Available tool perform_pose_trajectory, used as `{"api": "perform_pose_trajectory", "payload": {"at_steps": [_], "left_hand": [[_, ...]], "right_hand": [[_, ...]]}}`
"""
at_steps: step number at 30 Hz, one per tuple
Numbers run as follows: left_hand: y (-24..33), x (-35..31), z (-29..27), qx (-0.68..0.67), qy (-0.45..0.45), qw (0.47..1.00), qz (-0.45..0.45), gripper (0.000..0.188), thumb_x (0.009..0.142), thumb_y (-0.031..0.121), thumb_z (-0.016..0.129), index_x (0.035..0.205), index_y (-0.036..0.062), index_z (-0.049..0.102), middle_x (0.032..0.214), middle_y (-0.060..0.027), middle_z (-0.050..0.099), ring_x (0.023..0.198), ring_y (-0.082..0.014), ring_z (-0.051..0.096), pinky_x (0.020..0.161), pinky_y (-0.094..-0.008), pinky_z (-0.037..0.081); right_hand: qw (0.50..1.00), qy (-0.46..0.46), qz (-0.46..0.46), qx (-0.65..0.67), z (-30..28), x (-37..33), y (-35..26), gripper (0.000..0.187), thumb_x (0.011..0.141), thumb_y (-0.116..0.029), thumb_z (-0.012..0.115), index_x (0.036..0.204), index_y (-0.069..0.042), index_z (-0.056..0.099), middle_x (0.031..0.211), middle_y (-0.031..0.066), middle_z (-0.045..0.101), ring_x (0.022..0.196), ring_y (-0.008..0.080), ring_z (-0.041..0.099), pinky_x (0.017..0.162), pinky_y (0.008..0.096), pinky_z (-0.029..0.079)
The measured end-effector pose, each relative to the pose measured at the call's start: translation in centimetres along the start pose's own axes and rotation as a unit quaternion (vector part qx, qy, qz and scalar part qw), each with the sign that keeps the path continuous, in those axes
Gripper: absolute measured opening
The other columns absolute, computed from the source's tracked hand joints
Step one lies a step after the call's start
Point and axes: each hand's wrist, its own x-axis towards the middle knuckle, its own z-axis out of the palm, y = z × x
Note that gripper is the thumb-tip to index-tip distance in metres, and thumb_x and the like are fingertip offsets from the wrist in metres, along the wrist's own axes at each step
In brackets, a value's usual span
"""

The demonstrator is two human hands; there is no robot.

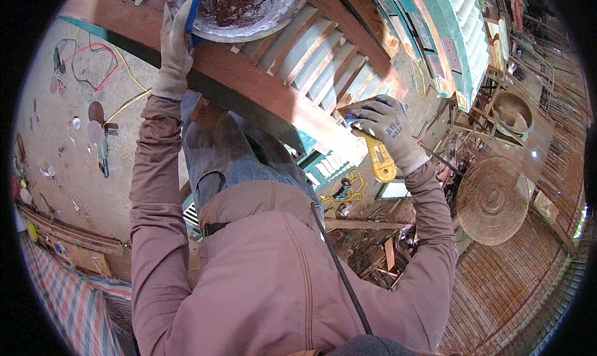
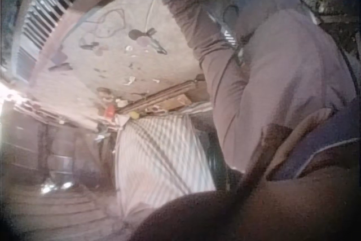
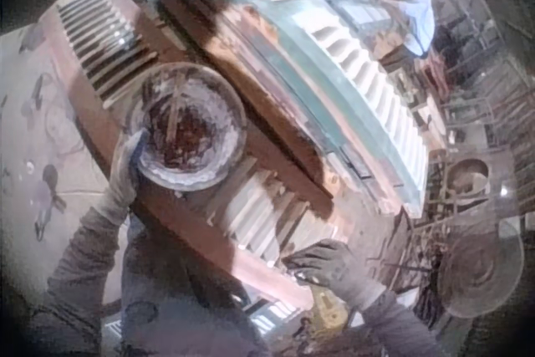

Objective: The person paints wooden louvered shutters using a brush and a small container of reddish-brown paint. They repeatedly dip the brush, apply paint to the slats and frames, and reposition the shutters to access different sections.

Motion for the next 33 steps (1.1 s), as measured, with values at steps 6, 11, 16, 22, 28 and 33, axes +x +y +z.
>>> {"api": "perform_pose_trajectory", "payload": {"at_steps": [6, 11, 16, 22, 28, 33], "left_hand": [[-3.3, -1.8, -1.3, 0.006, -0.05, 0.999, -0.008, 0.055, 0.091, 0.009, 0.053, 0.145, -0.0008, 0.043, 0.145, -0.0195, 0.05, 0.133, -0.0335, 0.049, 0.113, -0.0413, 0.037], [-1.6, -0.7, -0.6, -0.023, -0.039, 0.999, 0.012, 0.053, 0.093, 0.011, 0.051, 0.143, -0.0011, 0.045, 0.144, -0.0187, 0.05, 0.133, -0.0321, 0.048, 0.113, -0.0405, 0.036], [-0.7, -1.2, 0.0, -0.195, 0.008, 0.969, -0.149, 0.057, 0.085, 0.001, 0.052, 0.141, 0.0014, 0.048, 0.138, -0.02, 0.054, 0.128, -0.0357, 0.052, 0.109, -0.0402, 0.04], [-1.0, -0.7, -0.6, -0.015, -0.034, 0.999, 0.032, 0.053, 0.095, 0.014, 0.049, 0.145, -0.0034, 0.042, 0.144, -0.0201, 0.049, 0.132, -0.0344, 0.048, 0.112, -0.0432, 0.036], [-2.2, -2.4, -0.6, 0.003, -0.033, 0.999, 0.0, 0.048, 0.092, 0.004, 0.047, 0.14, -0.0034, 0.049, 0.139, -0.0213, 0.054, 0.129, -0.0372, 0.051, 0.111, -0.0441, 0.038], [-3.6, -3.3, -0.7, -0.067, -0.051, 0.995, -0.056, 0.046, 0.096, 0.011, 0.047, 0.14, -0.0032, 0.049, 0.14, -0.0183, 0.054, 0.129, -0.0328, 0.051, 0.112, -0.0425, 0.038]], "right_hand": [[0.995, -0.069, -0.059, 0.032, 1.4, -0.8, 1.3, 0.021, 0.085, -0.031, 0.069, 0.103, -0.022, 0.072, 0.118, -0.0047, 0.069, 0.12, 0.0172, 0.058, 0.113, 0.0438, 0.034], [0.994, -0.066, -0.093, 0.006, 1.2, -1.3, 3.2, 0.026, 0.08, -0.039, 0.073, 0.101, -0.022, 0.073, 0.115, -0.0067, 0.07, 0.116, 0.0165, 0.06, 0.11, 0.0427, 0.038], [0.996, -0.033, -0.071, 0.03, 0.3, 0.6, 3.1, 0.021, 0.084, -0.032, 0.068, 0.102, -0.026, 0.074, 0.115, -0.0081, 0.071, 0.113, 0.0144, 0.062, 0.106, 0.0407, 0.04], [0.991, -0.009, 0.038, 0.126, -0.4, -1.3, -0.5, 0.025, 0.084, -0.027, 0.066, 0.107, -0.018, 0.071, 0.115, -0.0014, 0.071, 0.111, 0.0175, 0.064, 0.105, 0.0365, 0.038], [0.929, 0.24, 0.233, 0.161, 4.8, -8.7, -0.8, 0.025, 0.085, -0.005, 0.067, 0.11, -0.004, 0.071, 0.113, 0.0105, 0.072, 0.105, 0.0275, 0.068, 0.091, 0.0388, 0.052], [0.803, 0.366, 0.44, 0.166, 9.2, -11.4, -4.5, 0.026, 0.095, -0.01, 0.061, 0.118, 0.0, 0.068, 0.109, 0.0164, 0.072, 0.097, 0.0266, 0.07, 0.084, 0.0357, 0.054]]}}
